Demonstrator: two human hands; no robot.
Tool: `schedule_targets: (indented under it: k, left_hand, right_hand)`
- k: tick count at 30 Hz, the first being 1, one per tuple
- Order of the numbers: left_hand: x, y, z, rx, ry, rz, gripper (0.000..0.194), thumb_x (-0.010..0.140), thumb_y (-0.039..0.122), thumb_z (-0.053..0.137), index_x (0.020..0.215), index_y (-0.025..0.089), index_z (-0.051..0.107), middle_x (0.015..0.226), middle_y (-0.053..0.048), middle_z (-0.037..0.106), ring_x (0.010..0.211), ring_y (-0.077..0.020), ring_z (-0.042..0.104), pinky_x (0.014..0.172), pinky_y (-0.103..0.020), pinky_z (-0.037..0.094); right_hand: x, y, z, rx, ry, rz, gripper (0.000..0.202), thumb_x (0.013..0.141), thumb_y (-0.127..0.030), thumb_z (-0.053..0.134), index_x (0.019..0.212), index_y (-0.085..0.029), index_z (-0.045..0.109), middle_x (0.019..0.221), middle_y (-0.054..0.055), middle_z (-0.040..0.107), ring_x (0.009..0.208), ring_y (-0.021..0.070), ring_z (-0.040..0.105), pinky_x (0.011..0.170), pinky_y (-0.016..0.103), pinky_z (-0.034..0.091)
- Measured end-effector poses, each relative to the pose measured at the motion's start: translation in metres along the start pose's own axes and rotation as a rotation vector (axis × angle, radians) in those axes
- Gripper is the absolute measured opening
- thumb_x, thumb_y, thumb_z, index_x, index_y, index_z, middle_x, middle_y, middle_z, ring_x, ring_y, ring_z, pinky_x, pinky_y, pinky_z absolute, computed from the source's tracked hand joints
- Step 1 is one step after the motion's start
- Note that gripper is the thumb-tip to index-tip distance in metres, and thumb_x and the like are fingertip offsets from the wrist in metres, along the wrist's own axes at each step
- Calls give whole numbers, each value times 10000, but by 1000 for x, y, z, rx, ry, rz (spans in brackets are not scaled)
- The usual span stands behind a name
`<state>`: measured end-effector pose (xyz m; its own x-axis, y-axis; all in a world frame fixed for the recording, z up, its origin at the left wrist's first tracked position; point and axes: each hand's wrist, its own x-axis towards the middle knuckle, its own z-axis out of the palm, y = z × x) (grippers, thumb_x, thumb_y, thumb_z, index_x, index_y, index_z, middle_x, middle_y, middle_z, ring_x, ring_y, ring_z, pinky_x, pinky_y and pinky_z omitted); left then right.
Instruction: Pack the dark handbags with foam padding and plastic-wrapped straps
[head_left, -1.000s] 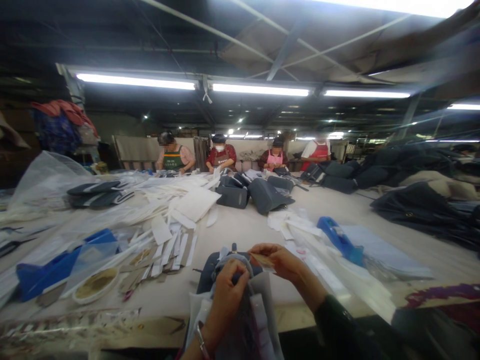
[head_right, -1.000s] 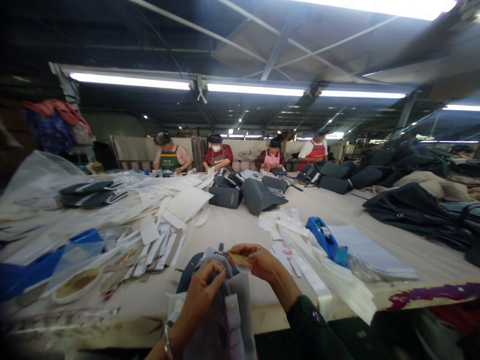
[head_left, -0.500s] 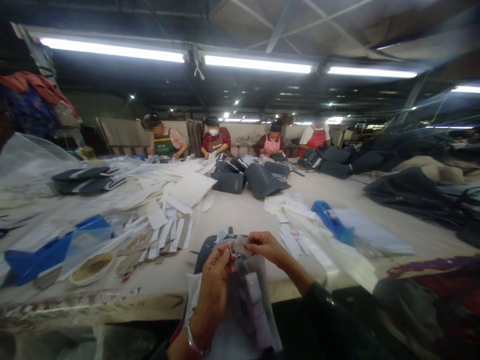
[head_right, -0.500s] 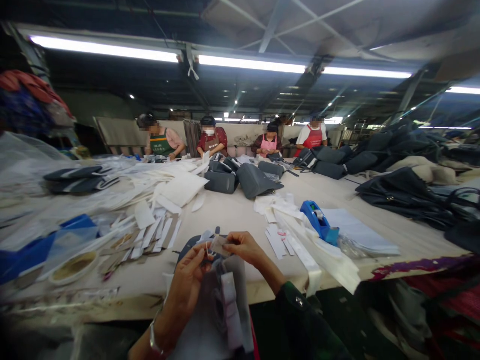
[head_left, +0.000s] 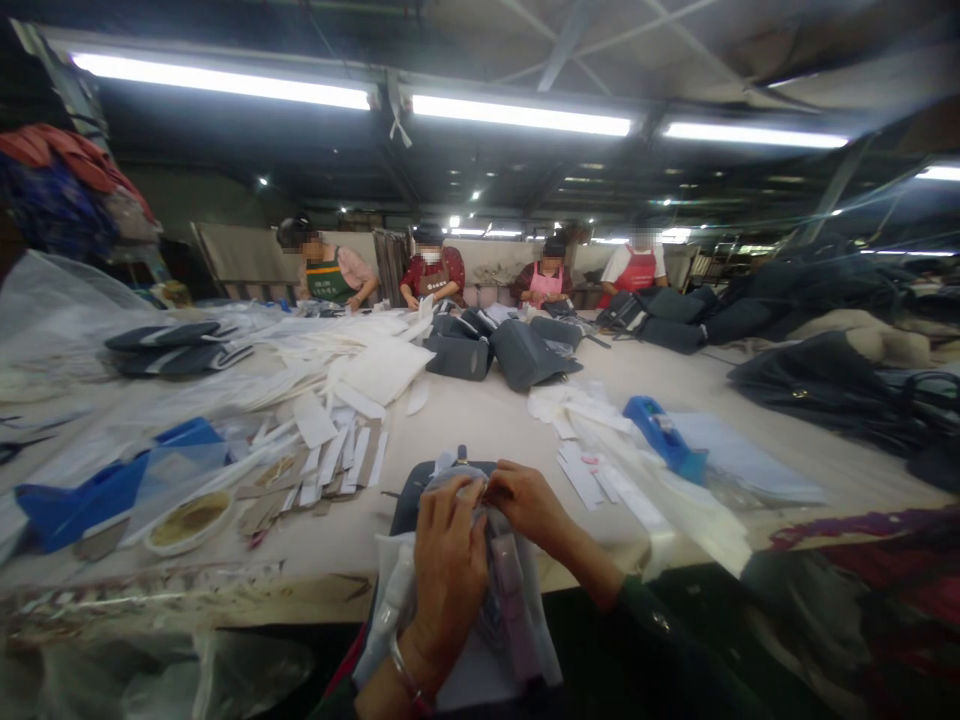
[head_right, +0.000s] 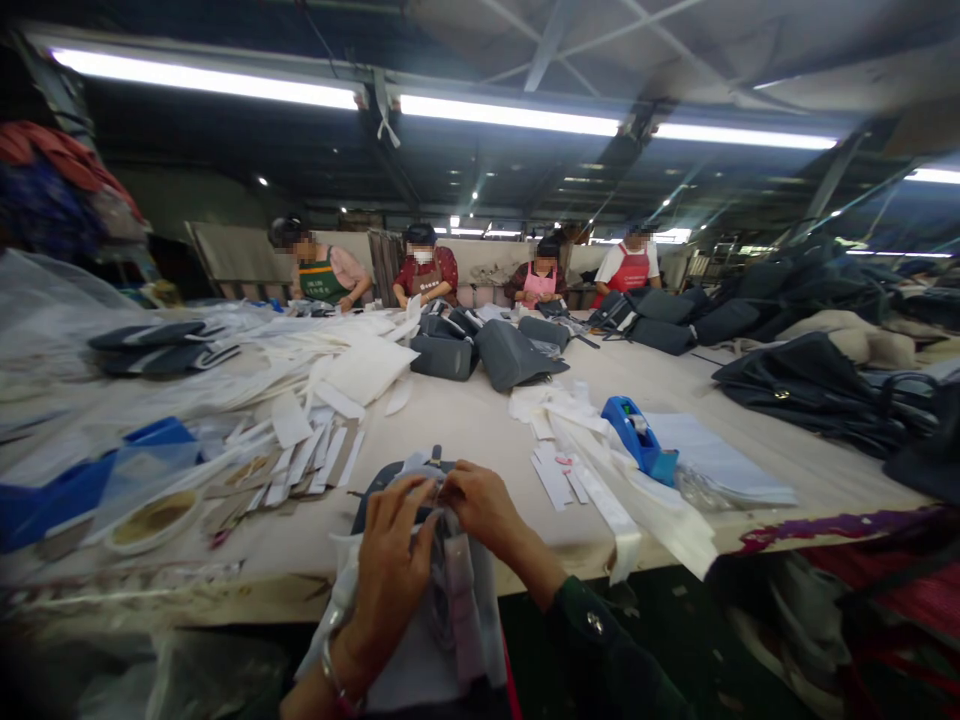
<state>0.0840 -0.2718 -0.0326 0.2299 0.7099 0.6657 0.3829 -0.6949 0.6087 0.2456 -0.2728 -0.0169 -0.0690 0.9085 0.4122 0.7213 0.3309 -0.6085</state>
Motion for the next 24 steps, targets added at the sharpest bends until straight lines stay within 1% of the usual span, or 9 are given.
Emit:
schedule_targets:
  k: [2,4,5,7,9,11,15,19,24]
  left_hand:
    - [4,-4,-2,108,4,9,314,864,189,570,1173,203,622,1181,-124,611,1129,-319,521,1003,-510,402]
    - [9,-8,-4,106,-134,-18,179,891,198,536,1021,214,658,1026,-87,657,987,-277,587,890,-427,466]
    - [11,-9,-5,88,-226,-21,173,914,191,494,946,221,661,949,-65,667,911,-247,610,829,-378,479]
    - [14,-9,-4,47,-343,16,236,934,162,428,886,223,651,891,-48,663,847,-212,623,765,-322,478]
    - [16,-8,-2,-21,-348,83,261,913,107,407,932,218,642,957,-58,651,924,-208,615,821,-314,479]
    - [19,-9,1,-125,-324,123,333,856,26,385,1003,210,621,1053,-66,638,1036,-203,587,918,-324,468]
    - [27,-23,8,-136,-354,110,502,739,-62,356,1096,187,605,1133,-69,651,1130,-204,551,1044,-389,417]
    - [33,-35,13,-71,-353,68,461,798,-35,374,1135,165,618,1150,-89,654,1133,-222,553,1056,-430,409]
    - [36,-25,20,63,-384,130,315,897,100,485,1071,232,711,1077,-73,618,1037,-230,559,953,-385,461]
  right_hand:
    - [-4,5,0,116,29,41,124,766,-119,660,664,-173,615,711,-20,557,650,113,520,610,218,370]
    - [-8,6,-1,179,29,65,101,736,-88,656,713,-177,615,696,-31,561,644,117,511,614,225,385]
    - [-11,5,-2,184,17,62,128,724,-77,653,795,-182,631,726,-31,580,664,123,519,635,231,401]
    - [-15,0,-3,114,7,15,323,698,-95,686,1000,-201,641,855,-8,621,771,153,547,720,268,434]
    - [-20,-4,-1,-6,41,-48,377,710,-138,717,1071,-232,659,951,23,622,872,187,543,803,319,436]
    - [-24,-3,4,-45,115,-80,246,784,-163,684,1013,-247,711,964,42,619,921,202,536,852,350,429]
    - [-34,6,7,164,238,-98,223,884,-182,600,1032,-270,743,992,56,637,970,204,549,867,354,456]
    - [-45,12,-3,304,323,-37,225,918,-250,569,1047,-289,748,1052,61,630,1014,216,557,881,363,470]
    - [-61,9,-13,377,402,98,209,917,-310,570,969,-255,766,953,52,636,944,209,593,850,333,474]
